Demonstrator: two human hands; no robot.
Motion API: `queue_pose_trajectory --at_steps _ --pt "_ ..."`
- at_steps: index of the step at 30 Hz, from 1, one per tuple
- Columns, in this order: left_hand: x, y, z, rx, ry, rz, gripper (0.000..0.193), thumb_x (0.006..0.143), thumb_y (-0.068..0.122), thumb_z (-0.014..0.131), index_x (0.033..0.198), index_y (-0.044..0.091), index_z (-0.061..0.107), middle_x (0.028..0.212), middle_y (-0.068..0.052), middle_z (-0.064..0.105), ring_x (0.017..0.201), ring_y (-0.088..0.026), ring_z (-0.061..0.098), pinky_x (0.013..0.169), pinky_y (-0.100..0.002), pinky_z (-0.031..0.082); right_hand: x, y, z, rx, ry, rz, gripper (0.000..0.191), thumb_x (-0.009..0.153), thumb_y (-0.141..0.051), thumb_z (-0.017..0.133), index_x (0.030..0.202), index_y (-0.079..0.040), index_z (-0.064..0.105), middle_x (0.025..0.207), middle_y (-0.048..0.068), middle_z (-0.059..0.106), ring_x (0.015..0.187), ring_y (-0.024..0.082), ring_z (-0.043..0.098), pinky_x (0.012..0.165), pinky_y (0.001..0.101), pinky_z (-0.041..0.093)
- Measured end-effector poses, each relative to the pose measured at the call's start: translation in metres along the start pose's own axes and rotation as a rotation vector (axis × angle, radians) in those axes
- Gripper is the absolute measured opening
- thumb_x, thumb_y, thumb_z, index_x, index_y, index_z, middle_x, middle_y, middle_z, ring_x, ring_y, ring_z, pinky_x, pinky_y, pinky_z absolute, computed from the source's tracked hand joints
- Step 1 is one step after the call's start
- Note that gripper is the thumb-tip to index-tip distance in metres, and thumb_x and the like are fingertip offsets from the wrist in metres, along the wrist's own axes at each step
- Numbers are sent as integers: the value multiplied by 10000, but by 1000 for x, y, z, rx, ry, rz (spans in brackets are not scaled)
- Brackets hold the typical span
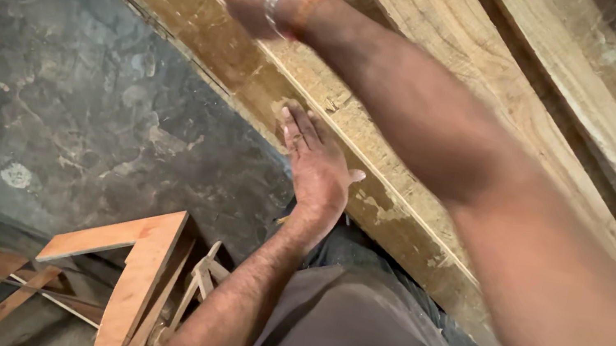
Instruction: The person stands at a large stack of wooden planks on the workshop floor, lifting and shifting planks aside to reach pieces underneath, marking plank surfaces with a pencil, and holding individual planks up to view their ends and faces. They continue moving along the stack selecting and repositioning planks.
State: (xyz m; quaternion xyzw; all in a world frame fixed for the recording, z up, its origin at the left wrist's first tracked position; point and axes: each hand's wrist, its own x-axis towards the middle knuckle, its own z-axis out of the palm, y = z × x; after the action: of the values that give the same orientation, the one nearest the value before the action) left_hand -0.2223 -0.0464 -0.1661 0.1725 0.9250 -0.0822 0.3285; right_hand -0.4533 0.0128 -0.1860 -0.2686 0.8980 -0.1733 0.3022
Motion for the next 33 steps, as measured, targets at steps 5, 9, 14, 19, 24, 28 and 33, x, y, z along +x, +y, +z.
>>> queue_pose_trajectory --at_steps 5,9,14,19,24,28,33 --pt "0 1 2 -12 54 36 1335 739 716 726 1516 -214 167 1597 -445 7 1512 -560 -21 1241 -529 -21 -4 6 33 -69 327 -54 62 791 -90 708 797 -42 747 742 201 699 679 375 691 606 453 553" --pt "-5 1 10 -86 93 28 1373 712 714 756 1532 -207 154 1614 -429 13 1529 -521 -16 1259 -489 11 -139 1 129 194 474 -33 117 839 -147 688 909 -61 726 858 167 730 808 385 717 677 489 571" --pt "-2 8 24 -89 126 -8 1395 684 722 782 1539 -182 152 1619 -419 7 1535 -512 -11 1256 -497 52 -354 -35 235 324 358 143 453 830 -26 657 1269 -129 621 1022 120 694 933 334 676 774 455 558" --pt "-6 17 42 -69 199 -50 1435 662 787 743 1567 -155 149 1642 -392 24 1558 -478 27 1277 -504 53 -528 -59 326 412 172 375 612 682 -11 637 1282 -131 610 1005 101 680 982 325 657 807 435 558" --pt "-67 96 86 -41 163 -83 1446 670 827 699 1560 -161 132 1628 -397 9 1553 -470 22 1262 -497 29 -651 -81 402 412 218 537 441 795 -35 598 1218 -143 660 991 113 711 957 322 682 839 439 562" --pt "-134 173 130 -5 155 -36 1410 681 817 695 1551 -155 162 1622 -403 18 1543 -498 27 1255 -527 25 -725 -90 437 410 94 643 402 821 -43 581 1205 -132 660 1004 105 716 974 315 690 846 434 567" --pt "-151 189 142 -71 210 -20 1383 676 749 758 1557 -157 196 1639 -391 38 1552 -485 33 1262 -511 32 -736 -77 431 299 -180 567 305 817 -51 605 1096 -120 705 1021 96 723 996 322 694 851 441 573"
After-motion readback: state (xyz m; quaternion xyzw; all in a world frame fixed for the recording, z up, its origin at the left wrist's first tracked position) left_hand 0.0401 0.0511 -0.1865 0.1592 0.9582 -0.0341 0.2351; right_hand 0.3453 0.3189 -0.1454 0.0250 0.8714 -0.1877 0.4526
